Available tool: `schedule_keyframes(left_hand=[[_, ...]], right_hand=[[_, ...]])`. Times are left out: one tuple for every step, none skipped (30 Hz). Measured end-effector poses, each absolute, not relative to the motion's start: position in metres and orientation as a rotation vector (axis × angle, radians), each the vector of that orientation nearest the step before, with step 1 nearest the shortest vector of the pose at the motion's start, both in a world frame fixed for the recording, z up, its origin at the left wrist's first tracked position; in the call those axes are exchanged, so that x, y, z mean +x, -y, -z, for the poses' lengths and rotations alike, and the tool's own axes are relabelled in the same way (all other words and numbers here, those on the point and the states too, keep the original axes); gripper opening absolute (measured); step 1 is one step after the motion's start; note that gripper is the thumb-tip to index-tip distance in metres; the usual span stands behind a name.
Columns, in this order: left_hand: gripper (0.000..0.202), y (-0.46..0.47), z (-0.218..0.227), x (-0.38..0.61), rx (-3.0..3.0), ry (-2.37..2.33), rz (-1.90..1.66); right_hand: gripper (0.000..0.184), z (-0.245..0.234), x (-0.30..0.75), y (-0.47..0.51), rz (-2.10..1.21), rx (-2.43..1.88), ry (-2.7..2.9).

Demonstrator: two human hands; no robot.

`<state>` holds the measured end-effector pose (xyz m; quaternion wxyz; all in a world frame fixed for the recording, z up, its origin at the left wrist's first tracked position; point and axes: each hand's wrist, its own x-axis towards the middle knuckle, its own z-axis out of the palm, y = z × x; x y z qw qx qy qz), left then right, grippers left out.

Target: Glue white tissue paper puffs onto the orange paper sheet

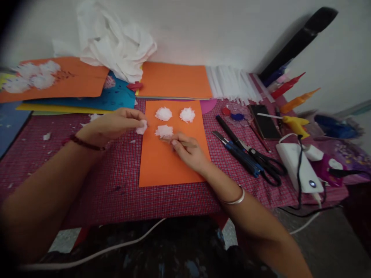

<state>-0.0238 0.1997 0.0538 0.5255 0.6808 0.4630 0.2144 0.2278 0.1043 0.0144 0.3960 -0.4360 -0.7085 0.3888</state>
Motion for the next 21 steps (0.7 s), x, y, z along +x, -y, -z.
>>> schedule_keyframes(left_hand=[[0.013,-0.199,-0.055,-0.028,1.618,-1.105,-0.514],[0.014,-0.198,-0.057,-0.032,1.596,-1.098,-0.523],[0.015,-0.198,-0.059,-0.035,1.566,-1.085,-0.532],[0.015,-0.198,-0.06,-0.038,1.542,-1.074,-0.531],[0.015,-0.198,-0.06,-0.04,1.533,-1.071,-0.516],[0.015,-0.199,-0.06,-0.041,1.545,-1.077,-0.493],[0.016,-0.2,-0.059,-0.041,1.579,-1.084,-0.458],[0.017,-0.201,-0.057,-0.041,1.627,-1.084,-0.412],[0.018,-0.202,-0.055,-0.04,1.677,-1.074,-0.362],[0.02,-0.203,-0.053,-0.039,1.723,-1.054,-0.307],[0.022,-0.203,-0.052,-0.037,1.761,-1.033,-0.257],[0.024,-0.204,-0.051,-0.035,1.792,-1.017,-0.213],[0.025,-0.204,-0.05,-0.033,1.82,-1.004,-0.169],[0.026,-0.203,-0.05,-0.031,1.846,-0.993,-0.134],[0.028,-0.203,-0.05,-0.029,1.87,-0.979,-0.11],[0.029,-0.202,-0.049,-0.026,1.887,-0.963,-0.101],[0.03,-0.201,-0.048,-0.023,1.894,-0.948,-0.116],[0.03,-0.2,-0.046,-0.019,1.887,-0.936,-0.152],[0.03,-0.199,-0.043,-0.015,1.872,-0.934,-0.205],[0.029,-0.198,-0.039,-0.011,1.854,-0.937,-0.263],[0.026,-0.197,-0.035,-0.007,1.844,-0.945,-0.313]], right_hand=[[0.028,-0.014,0.228,-0.104,-0.964,-1.107,1.802],[0.027,-0.014,0.229,-0.104,-0.938,-1.111,1.807],[0.026,-0.014,0.229,-0.104,-0.909,-1.118,1.818],[0.025,-0.014,0.23,-0.104,-0.877,-1.128,1.83],[0.024,-0.014,0.23,-0.104,-0.845,-1.14,1.841],[0.023,-0.014,0.23,-0.103,-0.816,-1.152,1.851],[0.022,-0.014,0.23,-0.103,-0.792,-1.163,1.856],[0.021,-0.014,0.23,-0.103,-0.775,-1.172,1.853],[0.021,-0.014,0.23,-0.103,-0.768,-1.177,1.838],[0.021,-0.014,0.23,-0.103,-0.768,-1.179,1.812],[0.021,-0.014,0.229,-0.103,-0.777,-1.179,1.779],[0.021,-0.013,0.228,-0.103,-0.796,-1.176,1.737],[0.022,-0.012,0.228,-0.104,-0.827,-1.173,1.683],[0.023,-0.01,0.227,-0.106,-0.869,-1.167,1.62],[0.025,-0.009,0.227,-0.107,-0.918,-1.163,1.548],[0.027,-0.007,0.226,-0.109,-0.969,-1.161,1.473],[0.029,-0.005,0.226,-0.111,-1.014,-1.161,1.398],[0.03,-0.004,0.225,-0.113,-1.05,-1.163,1.331],[0.03,-0.003,0.225,-0.115,-1.075,-1.17,1.278],[0.03,-0.002,0.225,-0.117,-1.092,-1.179,1.241],[0.029,-0.001,0.225,-0.118,-1.102,-1.188,1.219]])
